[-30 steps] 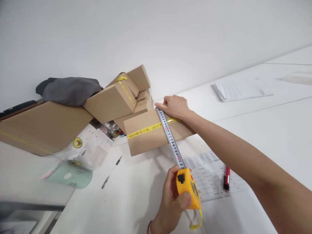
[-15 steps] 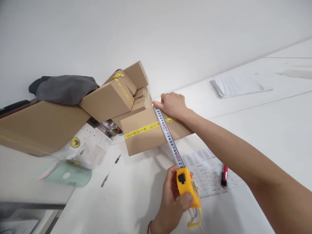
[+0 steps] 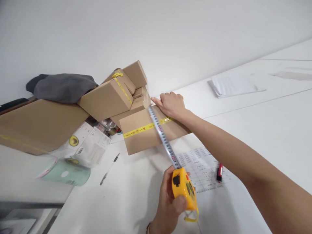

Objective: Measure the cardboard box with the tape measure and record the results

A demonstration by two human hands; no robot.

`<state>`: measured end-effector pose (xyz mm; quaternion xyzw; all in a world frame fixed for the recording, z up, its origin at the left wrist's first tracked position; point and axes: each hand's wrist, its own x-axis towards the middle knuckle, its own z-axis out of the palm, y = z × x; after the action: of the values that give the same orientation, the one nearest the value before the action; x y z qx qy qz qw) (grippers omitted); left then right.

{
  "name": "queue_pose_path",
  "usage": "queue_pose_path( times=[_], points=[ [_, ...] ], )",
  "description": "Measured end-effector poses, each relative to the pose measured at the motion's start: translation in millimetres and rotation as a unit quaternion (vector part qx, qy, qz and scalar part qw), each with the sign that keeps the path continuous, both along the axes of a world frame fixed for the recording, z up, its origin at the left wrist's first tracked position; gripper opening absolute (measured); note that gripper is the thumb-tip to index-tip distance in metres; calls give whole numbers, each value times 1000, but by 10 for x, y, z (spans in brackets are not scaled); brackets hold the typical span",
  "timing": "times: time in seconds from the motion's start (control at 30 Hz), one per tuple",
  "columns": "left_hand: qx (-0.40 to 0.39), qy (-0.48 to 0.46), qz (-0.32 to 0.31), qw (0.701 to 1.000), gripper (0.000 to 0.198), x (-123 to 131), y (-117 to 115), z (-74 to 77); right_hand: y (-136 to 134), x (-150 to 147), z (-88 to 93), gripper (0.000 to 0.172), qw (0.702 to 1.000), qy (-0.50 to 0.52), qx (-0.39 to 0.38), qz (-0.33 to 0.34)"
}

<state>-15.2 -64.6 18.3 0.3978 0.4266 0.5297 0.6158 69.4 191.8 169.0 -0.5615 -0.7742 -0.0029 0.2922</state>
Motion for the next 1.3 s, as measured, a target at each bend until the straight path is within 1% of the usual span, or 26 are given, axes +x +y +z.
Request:
queue_pose_path(
  times=[0.1,0.17,0.23,0.3,0.37,0.47,0.53,0.6,0.63,0.67,0.7,0.77,0.8,0.83,0.9,0.93,1.0,1.07,1.1,1.17,1.23,1.27,1.3],
  points=[
    [18,6,15,1000,98,-38,-231,-93,-91,10,-45,58,999,-5,31,-12],
    [17,9,28,999,98,-78,-391,-135,-225,36,-89,53,998,3,52,-19],
    [8,18,37,999,97,-119,-524,-142,-413,89,-172,48,996,21,80,-24],
    [-9,34,38,999,96,-150,-615,-122,-630,167,-316,44,993,38,109,-23],
    [-36,43,33,998,94,-163,-671,-92,-832,260,-519,42,991,50,127,-19],
    [-77,50,32,995,94,-158,-734,-65,-1042,389,-830,37,992,64,112,11],
    [-97,72,30,992,95,-152,-785,-63,-1123,463,-934,33,991,84,86,54],
    [-113,113,17,987,99,-152,-847,-65,-1184,539,-898,32,987,133,47,83],
    [-122,142,8,982,101,-155,-878,-65,-1214,582,-831,33,980,176,22,91],
    [-131,174,-1,976,103,-158,-906,-62,-1246,628,-739,37,967,234,-3,97],
    [-135,207,-9,969,103,-161,-928,-56,-1282,675,-633,43,947,302,-29,104],
    [-127,257,-31,957,100,-163,-949,-37,-1369,762,-417,53,895,425,-57,122],
    [-116,273,-48,954,98,-160,-949,-25,-1422,794,-325,52,878,458,-56,124],
    [-102,284,-68,951,96,-156,-946,-12,-1484,816,-249,48,870,477,-45,119],
    [-88,304,-106,942,95,-143,-939,12,-1632,829,-157,36,869,487,-7,85],
    [-91,318,-113,937,96,-138,-941,22,-1717,824,-142,32,870,490,11,57],
    [-112,338,-98,929,100,-137,-957,34,-1899,812,-175,32,873,487,17,-16],
    [-127,334,-74,931,109,-151,-973,38,-2078,818,-297,35,892,448,-15,-58],
    [-126,323,-71,935,114,-160,-974,38,-2161,828,-390,37,906,418,-42,-49],
    [-111,301,-76,944,122,-171,-961,40,-2302,853,-624,40,929,354,-104,34],
    [-91,294,-66,949,122,-163,-943,43,-2395,868,-879,38,932,305,-142,133],
    [-79,299,-51,950,119,-157,-937,46,-2417,872,-996,36,935,279,-147,164],
    [-63,310,-30,948,115,-156,-933,53,-2418,877,-1100,35,940,253,-146,176]
  ],
)
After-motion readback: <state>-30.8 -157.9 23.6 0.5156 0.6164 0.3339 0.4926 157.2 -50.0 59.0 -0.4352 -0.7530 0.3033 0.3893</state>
